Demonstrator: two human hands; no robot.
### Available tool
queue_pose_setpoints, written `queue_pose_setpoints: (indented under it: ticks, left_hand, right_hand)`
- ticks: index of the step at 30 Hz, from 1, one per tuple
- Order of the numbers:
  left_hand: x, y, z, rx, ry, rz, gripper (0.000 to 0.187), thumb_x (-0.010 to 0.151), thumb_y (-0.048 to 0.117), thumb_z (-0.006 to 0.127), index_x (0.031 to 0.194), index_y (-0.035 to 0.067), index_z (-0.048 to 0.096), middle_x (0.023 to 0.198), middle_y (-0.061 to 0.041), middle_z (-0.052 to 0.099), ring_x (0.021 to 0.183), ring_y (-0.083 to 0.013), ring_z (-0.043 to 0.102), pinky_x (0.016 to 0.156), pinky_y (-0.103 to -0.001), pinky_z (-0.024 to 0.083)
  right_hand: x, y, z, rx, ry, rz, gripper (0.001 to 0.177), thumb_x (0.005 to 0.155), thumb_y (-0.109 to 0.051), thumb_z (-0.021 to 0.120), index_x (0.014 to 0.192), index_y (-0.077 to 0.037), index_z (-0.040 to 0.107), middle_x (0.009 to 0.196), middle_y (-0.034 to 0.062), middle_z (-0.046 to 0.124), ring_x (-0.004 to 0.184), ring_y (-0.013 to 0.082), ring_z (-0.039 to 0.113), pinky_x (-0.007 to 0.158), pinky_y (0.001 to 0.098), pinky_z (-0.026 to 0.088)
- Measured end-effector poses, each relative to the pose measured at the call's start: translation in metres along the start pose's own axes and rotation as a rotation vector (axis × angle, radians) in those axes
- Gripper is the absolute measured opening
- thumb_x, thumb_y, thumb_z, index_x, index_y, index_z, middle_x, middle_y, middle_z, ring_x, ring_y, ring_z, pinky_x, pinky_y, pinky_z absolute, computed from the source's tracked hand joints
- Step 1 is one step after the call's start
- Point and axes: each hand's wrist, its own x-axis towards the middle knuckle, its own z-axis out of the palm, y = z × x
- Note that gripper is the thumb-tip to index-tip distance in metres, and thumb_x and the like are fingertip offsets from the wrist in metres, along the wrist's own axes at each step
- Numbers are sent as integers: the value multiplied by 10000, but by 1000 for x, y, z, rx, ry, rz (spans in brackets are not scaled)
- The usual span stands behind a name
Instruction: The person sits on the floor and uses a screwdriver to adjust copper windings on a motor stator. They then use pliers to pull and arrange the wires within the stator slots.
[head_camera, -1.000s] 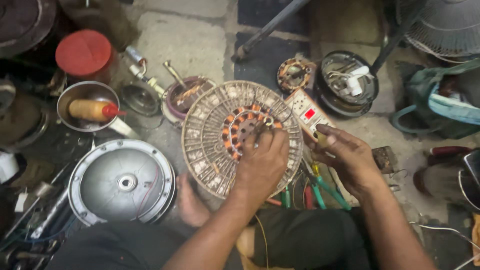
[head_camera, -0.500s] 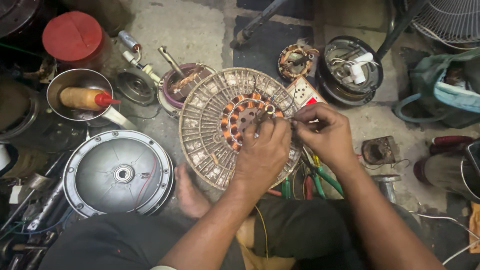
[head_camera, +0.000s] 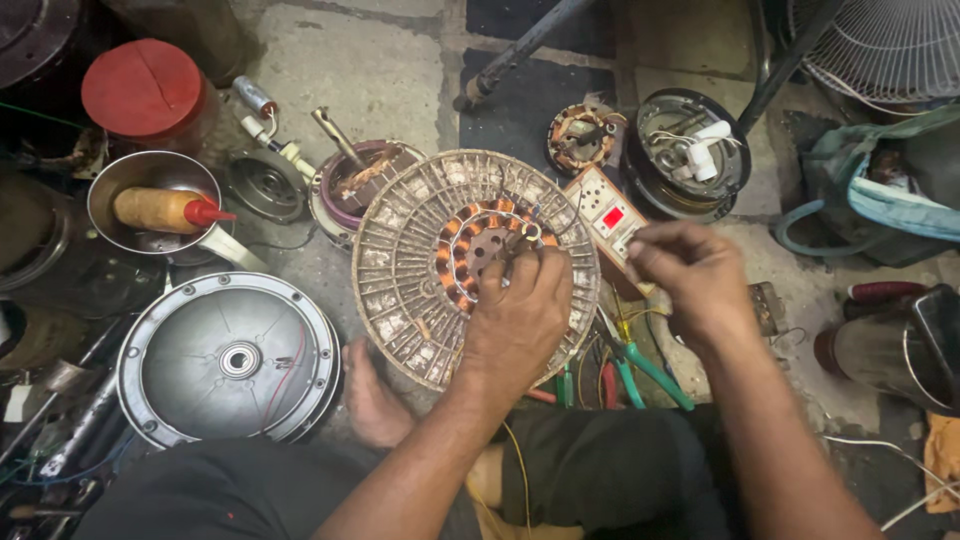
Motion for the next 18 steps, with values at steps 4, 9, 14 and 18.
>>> queue_pose_setpoints:
  ticks: [4,9,14,18]
  left_hand:
    - [-1,1,0,-20,3,-1,346,923,281,580,1211,117,679,1154,-4,575,1111,-159,535,1012,-405,335]
    - [0,0,0,6,35,-14,364,901,294,575,1208,131,684,1141,5,580,1136,-156,546,1030,-399,330]
    - [-2,-1,1,-5,22,-6,333,908,279,575,1182,131,693,1132,9,578,1129,-152,543,1040,-395,330]
    - [-1,-3,1,-32,23,-6,323,900,266,580,1166,124,695,1130,2,578,1113,-158,545,1018,-402,345]
  right_hand:
    - [2,9,13,82,-141,103,146,837,15,728,982,5,713,1027,61,761,843,123,717,724,282,596]
    - [24,17,35,77,-251,46,163,882,34,710,1044,22,698,904,100,713,717,158,645,616,294,545]
    - [22,17,28,-59,-34,-3,283,835,82,666,1100,-2,618,876,55,672,724,136,652,616,274,533]
    - [22,13,-4,192,102,-27,229,945,52,660,1167,53,603,991,112,662,836,177,632,742,270,535]
